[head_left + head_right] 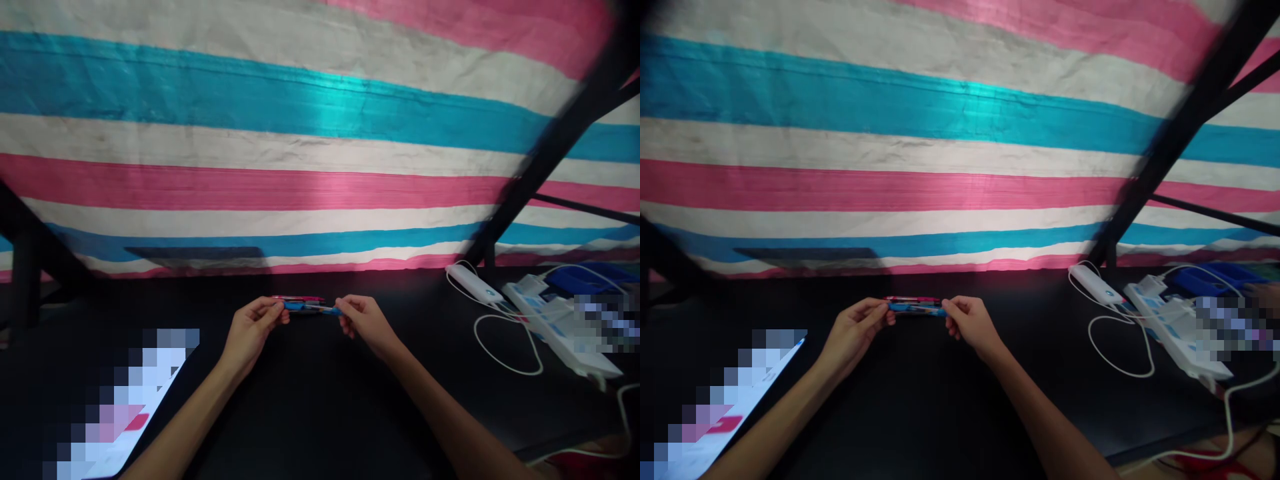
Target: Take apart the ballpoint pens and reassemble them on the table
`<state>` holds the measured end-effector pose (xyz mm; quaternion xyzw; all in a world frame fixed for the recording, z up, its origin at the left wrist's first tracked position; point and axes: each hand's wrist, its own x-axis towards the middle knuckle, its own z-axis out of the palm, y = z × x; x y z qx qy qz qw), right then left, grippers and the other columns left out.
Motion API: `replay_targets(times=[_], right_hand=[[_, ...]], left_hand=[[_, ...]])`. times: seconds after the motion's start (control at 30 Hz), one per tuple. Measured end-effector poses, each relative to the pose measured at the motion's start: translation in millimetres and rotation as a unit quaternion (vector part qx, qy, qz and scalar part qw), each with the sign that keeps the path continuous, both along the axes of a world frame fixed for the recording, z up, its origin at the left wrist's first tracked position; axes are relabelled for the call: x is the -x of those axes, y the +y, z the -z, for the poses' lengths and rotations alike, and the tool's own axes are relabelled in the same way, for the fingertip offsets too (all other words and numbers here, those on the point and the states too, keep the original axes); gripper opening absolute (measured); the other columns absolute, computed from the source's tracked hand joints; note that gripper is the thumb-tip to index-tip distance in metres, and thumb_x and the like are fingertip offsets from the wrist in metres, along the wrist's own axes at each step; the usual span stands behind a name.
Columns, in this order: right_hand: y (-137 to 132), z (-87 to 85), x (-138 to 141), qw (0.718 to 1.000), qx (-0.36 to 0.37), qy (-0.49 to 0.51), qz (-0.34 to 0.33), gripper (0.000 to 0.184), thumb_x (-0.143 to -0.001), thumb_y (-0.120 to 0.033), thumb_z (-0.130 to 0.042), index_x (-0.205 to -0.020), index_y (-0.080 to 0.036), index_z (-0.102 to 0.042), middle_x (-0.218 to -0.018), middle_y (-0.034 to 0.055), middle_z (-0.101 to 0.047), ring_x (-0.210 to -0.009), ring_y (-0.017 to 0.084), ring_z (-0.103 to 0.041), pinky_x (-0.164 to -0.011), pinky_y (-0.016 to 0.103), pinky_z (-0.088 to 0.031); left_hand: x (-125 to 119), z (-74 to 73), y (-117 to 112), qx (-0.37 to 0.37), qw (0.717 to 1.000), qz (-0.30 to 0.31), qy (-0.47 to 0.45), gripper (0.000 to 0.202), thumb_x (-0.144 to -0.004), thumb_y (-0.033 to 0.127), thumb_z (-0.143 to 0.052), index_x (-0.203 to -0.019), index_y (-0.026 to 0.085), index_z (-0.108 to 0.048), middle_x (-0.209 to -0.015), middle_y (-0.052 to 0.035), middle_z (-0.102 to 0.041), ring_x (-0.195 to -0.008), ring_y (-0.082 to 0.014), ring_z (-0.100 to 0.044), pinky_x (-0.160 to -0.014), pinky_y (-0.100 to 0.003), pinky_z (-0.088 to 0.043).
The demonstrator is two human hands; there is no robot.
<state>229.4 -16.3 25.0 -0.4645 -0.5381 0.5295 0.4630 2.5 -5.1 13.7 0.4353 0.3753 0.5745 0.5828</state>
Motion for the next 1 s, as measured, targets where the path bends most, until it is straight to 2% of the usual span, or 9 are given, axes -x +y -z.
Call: replay_targets(times=[0.1, 0.23, 0.4, 0.53, 0.6, 0.7, 0.77, 0.87, 1.0], right_hand=[[2.6, 2.4, -2.9, 0.999, -0.027, 0.027, 0.013, 0.025, -0.072, -0.037, -0.07, -0.082, -0.015, -0.063, -0.064, -0.0004, -0.056, -0.054, 0.01, -0.051, -0.043, 0.019, -0.039], [2.9, 0.9, -4.5, 0.998, -0.015, 0.063, 0.005, 0.042, -0.066, -0.033, -0.076, -0.102, -0.02, -0.059, -0.084, 0.0014, -0.058, -0.068, 0.012, -0.055, -0.045, 0.019, -0.041], [1.4, 0.5, -1.5, 1.0, 0.021, 0.002, -0.006, 0.031, -0.079, -0.044, -0.061, -0.077, -0.014, -0.061, -0.068, 0.0035, -0.057, -0.059, 0.011, -0.051, -0.042, 0.019, -0.038], [0.7, 2.4, -0.2, 0.998, -0.006, 0.06, -0.022, 0.03, -0.065, -0.032, -0.076, -0.088, -0.018, -0.062, -0.083, 0.0014, -0.056, -0.068, 0.012, -0.053, -0.047, 0.019, -0.042], [1.0, 3.5, -0.2, 0.997, 0.019, 0.069, -0.024, 0.032, -0.069, -0.036, -0.074, -0.094, -0.02, -0.061, -0.087, 0.0021, -0.058, -0.068, 0.012, -0.055, -0.046, 0.019, -0.042], [2.2, 5.5, 0.0, 0.998, 0.051, 0.03, -0.019, 0.031, -0.079, -0.046, -0.061, -0.086, -0.017, -0.062, -0.073, 0.0033, -0.06, -0.057, 0.011, -0.053, -0.041, 0.019, -0.037], [3.1, 6.3, -0.1, 0.999, 0.027, 0.018, -0.013, 0.029, -0.076, -0.044, -0.065, -0.081, -0.016, -0.063, -0.068, 0.002, -0.058, -0.055, 0.011, -0.052, -0.041, 0.02, -0.037], [3.5, 6.0, -0.3, 0.999, -0.015, 0.042, 0.005, 0.029, -0.068, -0.036, -0.073, -0.09, -0.019, -0.063, -0.077, 0.001, -0.059, -0.062, 0.012, -0.055, -0.044, 0.02, -0.041], [3.9, 6.5, 1.2, 0.999, 0.02, 0.03, 0.012, 0.028, -0.079, -0.043, -0.061, -0.092, -0.019, -0.062, -0.073, 0.0024, -0.061, -0.055, 0.012, -0.055, -0.04, 0.02, -0.038]], left_hand=[[0.3, 0.2, -0.3, -0.007, 1.0, 0.005, 0.005, 0.016, -0.071, 0.024, -0.075, -0.08, 0.013, -0.067, -0.068, -0.0015, -0.068, -0.065, -0.0106, -0.062, -0.069, -0.023, -0.049], [0.4, 0.3, -0.4, -0.01, 1.0, -0.001, 0.005, 0.016, -0.072, 0.024, -0.075, -0.081, 0.013, -0.067, -0.069, -0.0011, -0.068, -0.066, -0.0105, -0.062, -0.071, -0.023, -0.049], [1.2, 2.8, 0.6, -0.012, 1.0, 0.011, 0.016, 0.017, -0.072, 0.024, -0.075, -0.082, 0.013, -0.067, -0.07, -0.0016, -0.069, -0.067, -0.0109, -0.063, -0.07, -0.023, -0.049], [2.3, 4.8, 2.2, -0.01, 1.0, 0.003, 0.018, 0.019, -0.071, 0.025, -0.075, -0.083, 0.014, -0.067, -0.072, -0.0013, -0.069, -0.067, -0.0105, -0.063, -0.071, -0.023, -0.049], [2.2, 5.5, 2.6, -0.014, 1.0, 0.004, 0.02, 0.018, -0.071, 0.025, -0.075, -0.082, 0.014, -0.067, -0.071, -0.0011, -0.069, -0.067, -0.0102, -0.063, -0.071, -0.022, -0.049], [1.4, 5.9, 2.1, -0.017, 0.999, 0.008, 0.029, 0.018, -0.072, 0.026, -0.075, -0.082, 0.013, -0.067, -0.071, -0.0015, -0.069, -0.067, -0.0103, -0.063, -0.071, -0.022, -0.049], [0.8, 5.8, 1.5, -0.014, 0.999, 0.008, 0.033, 0.018, -0.072, 0.026, -0.074, -0.082, 0.013, -0.067, -0.071, -0.0017, -0.068, -0.067, -0.0105, -0.062, -0.07, -0.022, -0.049], [0.2, 5.9, 1.3, -0.015, 0.999, 0.008, 0.033, 0.018, -0.072, 0.027, -0.075, -0.082, 0.013, -0.067, -0.071, -0.0017, -0.068, -0.068, -0.0106, -0.062, -0.07, -0.023, -0.049], [0.4, 6.8, 1.8, -0.006, 0.999, 0.01, 0.035, 0.02, -0.07, 0.027, -0.075, -0.082, 0.014, -0.067, -0.072, -0.0022, -0.069, -0.068, -0.0109, -0.063, -0.071, -0.023, -0.049]])
